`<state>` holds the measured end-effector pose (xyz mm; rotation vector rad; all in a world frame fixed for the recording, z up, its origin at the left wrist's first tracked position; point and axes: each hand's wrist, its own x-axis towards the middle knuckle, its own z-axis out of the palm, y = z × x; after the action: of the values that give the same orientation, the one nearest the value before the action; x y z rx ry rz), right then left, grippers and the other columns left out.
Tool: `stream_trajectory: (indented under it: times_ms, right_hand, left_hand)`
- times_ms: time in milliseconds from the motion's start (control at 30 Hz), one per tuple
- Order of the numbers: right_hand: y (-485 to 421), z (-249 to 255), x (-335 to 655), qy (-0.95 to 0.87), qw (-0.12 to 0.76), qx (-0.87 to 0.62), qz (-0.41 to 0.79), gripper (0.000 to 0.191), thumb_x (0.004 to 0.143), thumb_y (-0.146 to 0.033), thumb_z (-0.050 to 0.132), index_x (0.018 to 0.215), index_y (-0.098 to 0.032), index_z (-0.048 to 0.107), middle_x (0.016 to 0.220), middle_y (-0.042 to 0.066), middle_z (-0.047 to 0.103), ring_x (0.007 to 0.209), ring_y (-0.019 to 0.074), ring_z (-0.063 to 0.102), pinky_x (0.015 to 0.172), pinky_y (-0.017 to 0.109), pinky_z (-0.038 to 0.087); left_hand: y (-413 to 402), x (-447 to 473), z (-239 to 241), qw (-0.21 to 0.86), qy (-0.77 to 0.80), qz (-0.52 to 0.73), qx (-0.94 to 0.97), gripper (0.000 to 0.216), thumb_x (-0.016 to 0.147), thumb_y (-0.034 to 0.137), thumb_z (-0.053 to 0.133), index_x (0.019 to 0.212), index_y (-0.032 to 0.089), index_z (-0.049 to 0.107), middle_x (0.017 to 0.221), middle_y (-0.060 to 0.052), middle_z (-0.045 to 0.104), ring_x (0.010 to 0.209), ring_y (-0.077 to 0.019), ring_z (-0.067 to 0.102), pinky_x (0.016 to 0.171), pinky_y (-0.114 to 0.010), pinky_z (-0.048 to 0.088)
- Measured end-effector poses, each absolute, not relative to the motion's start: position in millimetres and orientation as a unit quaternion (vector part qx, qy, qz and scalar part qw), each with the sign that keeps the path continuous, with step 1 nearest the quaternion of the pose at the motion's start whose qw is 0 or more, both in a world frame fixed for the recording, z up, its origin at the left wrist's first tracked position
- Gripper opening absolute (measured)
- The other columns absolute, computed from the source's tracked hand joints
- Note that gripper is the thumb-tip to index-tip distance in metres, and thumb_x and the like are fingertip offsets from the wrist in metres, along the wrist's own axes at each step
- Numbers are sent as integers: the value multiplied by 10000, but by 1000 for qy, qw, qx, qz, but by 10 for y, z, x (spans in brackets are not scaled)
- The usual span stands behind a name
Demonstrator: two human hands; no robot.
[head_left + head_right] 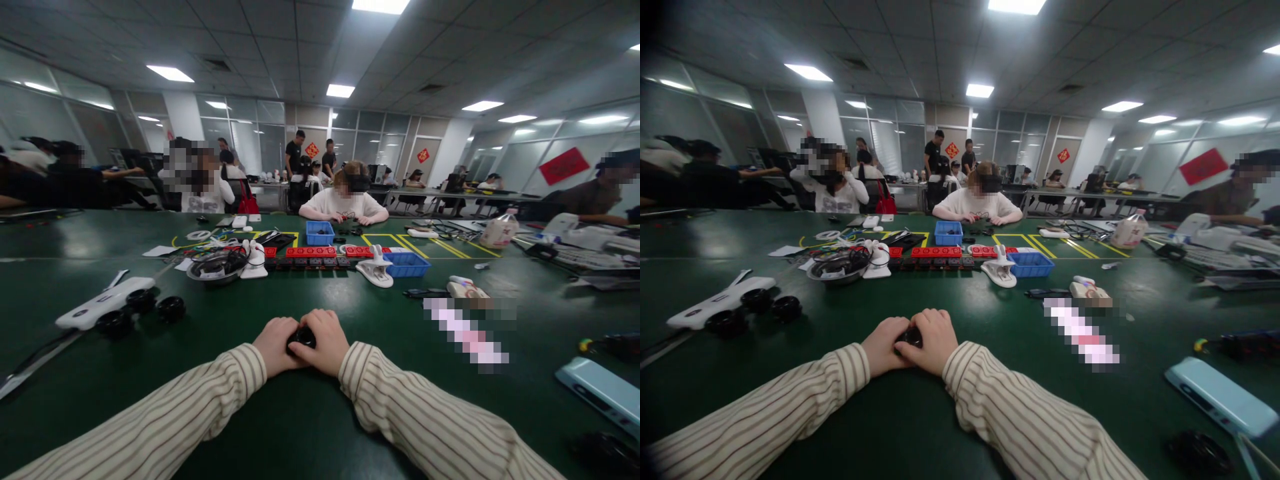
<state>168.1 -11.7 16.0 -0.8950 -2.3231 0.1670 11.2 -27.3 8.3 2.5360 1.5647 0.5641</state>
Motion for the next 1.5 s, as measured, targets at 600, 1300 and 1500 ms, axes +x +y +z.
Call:
stream_trajectory:
  times_ms: [600, 1300, 1500]
  right_hand:
    - [-184, 219, 1728, -905, 368, -195, 89, 359, 715, -363, 507, 1024, -182, 496, 1043, 77, 566, 999, 215, 473, 977, 440, 242]
    - [-70, 176, 1750, -928, 319, -178, 68, 350, 733, -305, 538, 1048, -151, 531, 957, 82, 559, 838, 199, 482, 742, 337, 399]
    - [-56, 157, 1774, -864, 423, -219, 165, 324, 838, -230, 385, 1149, -198, 471, 1045, 86, 477, 963, 186, 471, 829, 335, 420]
  left_hand:
    - [-134, -62, -83, 125, 452, 219, 855, 626, 530, 395, 710, 1078, 179, 498, 1114, -87, 525, 1037, -296, 480, 934, -439, 355]
    - [-118, -89, -10, 147, 428, 207, 868, 394, 562, 298, 697, 919, 169, 592, 908, -42, 558, 852, -217, 520, 793, -341, 432]
    - [-171, -142, 12, 159, 425, 237, 859, 706, 510, 436, 750, 1108, 167, 489, 1104, -82, 512, 1007, -269, 478, 908, -404, 377]
